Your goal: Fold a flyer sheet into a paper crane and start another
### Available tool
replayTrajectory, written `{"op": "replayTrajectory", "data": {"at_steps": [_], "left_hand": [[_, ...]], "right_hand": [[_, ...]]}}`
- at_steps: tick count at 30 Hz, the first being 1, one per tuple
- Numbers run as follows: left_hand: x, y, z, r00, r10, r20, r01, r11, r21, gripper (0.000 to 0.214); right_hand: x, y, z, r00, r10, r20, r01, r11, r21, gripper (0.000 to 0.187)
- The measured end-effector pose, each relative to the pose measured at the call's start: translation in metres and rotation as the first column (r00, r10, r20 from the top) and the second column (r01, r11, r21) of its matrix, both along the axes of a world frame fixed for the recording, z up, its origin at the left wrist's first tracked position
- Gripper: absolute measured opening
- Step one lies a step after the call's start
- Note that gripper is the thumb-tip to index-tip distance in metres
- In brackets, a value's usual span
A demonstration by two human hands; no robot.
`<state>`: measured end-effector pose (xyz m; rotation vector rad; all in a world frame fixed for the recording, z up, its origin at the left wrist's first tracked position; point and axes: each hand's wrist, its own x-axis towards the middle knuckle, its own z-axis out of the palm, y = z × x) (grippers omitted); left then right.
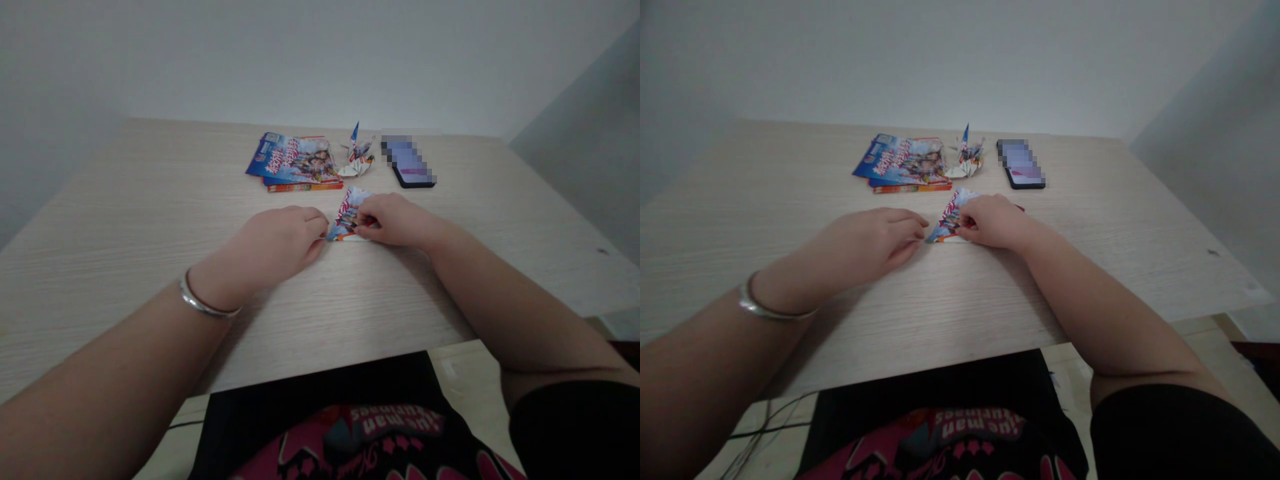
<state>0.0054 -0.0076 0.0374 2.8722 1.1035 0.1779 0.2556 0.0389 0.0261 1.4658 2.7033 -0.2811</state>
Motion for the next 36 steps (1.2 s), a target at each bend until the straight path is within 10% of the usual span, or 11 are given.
{"op": "replayTrajectory", "data": {"at_steps": [12, 19, 36], "left_hand": [[0.007, -0.009, -0.002, 0.99, -0.053, -0.129, 0.047, 0.998, -0.047, 0.039], [0.014, -0.01, -0.01, 0.985, -0.101, -0.142, 0.114, 0.99, 0.088, 0.032], [0.01, -0.003, -0.022, 0.985, -0.146, -0.088, 0.155, 0.982, 0.112, 0.042]], "right_hand": [[-0.004, 0.011, -0.018, 0.956, 0.117, -0.269, -0.048, 0.967, 0.251, 0.02], [0.006, 0.012, -0.02, 0.908, -0.117, -0.403, 0.19, 0.971, 0.145, 0.024], [0.02, 0.014, -0.011, 0.902, -0.305, -0.306, 0.304, 0.951, -0.052, 0.027]]}}
